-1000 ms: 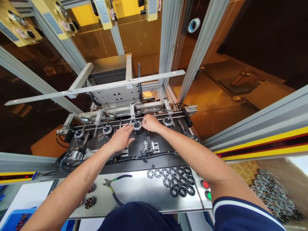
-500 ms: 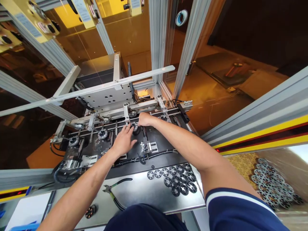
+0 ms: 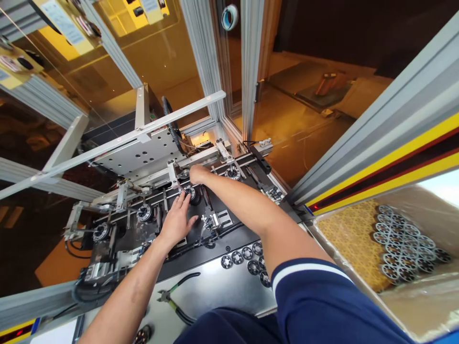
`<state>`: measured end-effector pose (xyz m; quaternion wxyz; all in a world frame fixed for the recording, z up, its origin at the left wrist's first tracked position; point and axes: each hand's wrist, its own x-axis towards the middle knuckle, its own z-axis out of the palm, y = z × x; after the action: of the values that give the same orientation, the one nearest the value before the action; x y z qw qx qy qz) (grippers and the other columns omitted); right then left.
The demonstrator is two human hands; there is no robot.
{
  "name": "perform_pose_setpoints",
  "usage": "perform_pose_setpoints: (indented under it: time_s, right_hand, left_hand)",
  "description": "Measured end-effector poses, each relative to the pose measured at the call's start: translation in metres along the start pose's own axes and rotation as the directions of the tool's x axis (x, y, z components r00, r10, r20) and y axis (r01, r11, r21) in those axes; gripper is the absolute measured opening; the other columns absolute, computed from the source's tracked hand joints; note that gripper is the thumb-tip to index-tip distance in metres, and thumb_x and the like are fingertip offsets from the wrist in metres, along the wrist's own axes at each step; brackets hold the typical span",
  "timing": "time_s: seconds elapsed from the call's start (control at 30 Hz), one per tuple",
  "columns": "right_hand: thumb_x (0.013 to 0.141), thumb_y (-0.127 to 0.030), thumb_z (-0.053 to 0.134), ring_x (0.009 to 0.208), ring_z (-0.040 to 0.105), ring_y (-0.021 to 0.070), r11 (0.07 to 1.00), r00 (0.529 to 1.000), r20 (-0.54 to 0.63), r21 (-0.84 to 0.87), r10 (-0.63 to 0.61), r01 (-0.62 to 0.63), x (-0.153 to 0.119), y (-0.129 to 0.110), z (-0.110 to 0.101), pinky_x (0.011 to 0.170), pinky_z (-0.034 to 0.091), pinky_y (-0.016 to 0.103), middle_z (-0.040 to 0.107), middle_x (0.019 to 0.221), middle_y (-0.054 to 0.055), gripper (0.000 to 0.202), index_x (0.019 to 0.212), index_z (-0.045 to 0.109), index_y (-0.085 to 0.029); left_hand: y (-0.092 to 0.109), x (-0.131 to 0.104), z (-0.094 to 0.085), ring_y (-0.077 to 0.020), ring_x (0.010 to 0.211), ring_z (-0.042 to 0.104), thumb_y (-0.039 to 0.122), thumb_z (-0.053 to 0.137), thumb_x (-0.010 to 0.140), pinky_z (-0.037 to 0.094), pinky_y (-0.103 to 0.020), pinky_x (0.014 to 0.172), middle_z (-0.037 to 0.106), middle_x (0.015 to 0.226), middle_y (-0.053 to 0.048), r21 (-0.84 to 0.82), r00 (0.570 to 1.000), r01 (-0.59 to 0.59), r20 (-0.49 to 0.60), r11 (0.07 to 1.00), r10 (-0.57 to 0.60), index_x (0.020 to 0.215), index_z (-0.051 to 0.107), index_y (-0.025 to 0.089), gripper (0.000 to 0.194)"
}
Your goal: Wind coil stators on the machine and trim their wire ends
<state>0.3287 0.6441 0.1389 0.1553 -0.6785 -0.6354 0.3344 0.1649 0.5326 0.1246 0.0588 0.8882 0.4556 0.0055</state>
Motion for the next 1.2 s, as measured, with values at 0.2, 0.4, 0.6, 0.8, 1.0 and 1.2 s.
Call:
perform_pose_setpoints:
  time_s: [0.2, 0.4, 0.6, 0.8, 1.0, 1.2]
  right_hand:
    - [0.095, -0.036, 0.063, 0.102, 0.065, 0.0228, 0.995, 0.979, 0.181, 0.012, 0.093, -0.097, -0.020, 0.001, 0.004, 0.087, 0.057, 0.041, 0.064, 0.119, 0.008, 0.032, 0.118, 0.062, -0.014]
    - [0.095, -0.036, 0.062, 0.099, 0.066, 0.0214, 0.987, 0.971, 0.207, 0.083, 0.119, -0.138, -0.031, 0.007, 0.011, 0.084, 0.058, 0.040, 0.065, 0.116, 0.007, 0.031, 0.118, 0.062, -0.014]
    - [0.095, -0.036, 0.062, 0.101, 0.066, 0.0214, 0.996, 0.991, 0.109, 0.030, 0.083, -0.087, -0.056, -0.008, -0.003, 0.086, 0.057, 0.041, 0.065, 0.118, 0.008, 0.031, 0.118, 0.062, -0.015]
    - [0.087, -0.040, 0.072, 0.092, 0.068, 0.0189, 0.994, 0.999, -0.009, -0.100, -0.042, 0.041, -0.133, 0.022, -0.061, 0.089, 0.053, 0.037, 0.073, 0.094, 0.003, 0.024, 0.090, 0.070, -0.016]
    - [0.093, -0.034, 0.066, 0.100, 0.066, 0.0202, 0.944, 0.985, -0.103, -0.287, 0.141, -0.165, -0.141, 0.089, -0.113, 0.092, 0.053, 0.041, 0.070, 0.108, 0.008, 0.021, 0.101, 0.068, -0.015]
    - [0.095, -0.035, 0.062, 0.102, 0.065, 0.0210, 0.945, 0.992, 0.021, -0.307, 0.126, -0.114, -0.112, 0.105, -0.099, 0.088, 0.057, 0.041, 0.065, 0.117, 0.007, 0.028, 0.115, 0.063, -0.016]
  left_hand:
    - [0.006, 0.000, 0.000, -0.0374, 0.142, 0.042, 0.024, 0.066, 0.083, 0.044, -0.050, 0.111, 0.033, 0.161, -0.021, -0.008, 0.998, 0.056, -0.003, 0.998, -0.056, 0.147, 0.038, 0.012, 0.070]
    - [0.014, 0.001, -0.005, -0.0380, 0.131, 0.053, 0.027, 0.070, 0.077, 0.053, -0.053, 0.098, 0.035, 0.161, -0.016, 0.008, 0.993, 0.116, 0.007, 0.993, -0.116, 0.146, 0.041, 0.020, 0.075]
    - [0.013, 0.000, -0.010, -0.0356, 0.134, 0.053, 0.021, 0.073, 0.073, 0.050, -0.049, 0.104, 0.037, 0.159, -0.017, -0.004, 0.995, 0.101, 0.012, 0.995, -0.101, 0.143, 0.046, 0.018, 0.075]
    - [0.009, -0.002, -0.040, -0.0322, 0.127, 0.060, 0.031, 0.055, 0.092, 0.052, -0.044, 0.103, 0.055, 0.146, -0.020, -0.058, 0.998, 0.047, -0.035, 0.997, -0.049, 0.142, 0.049, 0.010, 0.055]
    - [0.056, 0.062, -0.045, -0.0236, 0.138, 0.050, 0.032, 0.058, 0.092, 0.039, -0.035, 0.116, 0.055, 0.148, -0.008, -0.099, 0.957, -0.283, 0.043, 0.954, 0.288, 0.139, 0.055, 0.018, 0.049]
    - [0.087, 0.106, -0.015, -0.0351, 0.149, 0.031, 0.027, 0.074, 0.078, 0.035, -0.050, 0.118, 0.029, 0.163, -0.015, -0.049, 0.900, -0.400, 0.165, 0.915, 0.402, 0.149, 0.041, 0.018, 0.079]
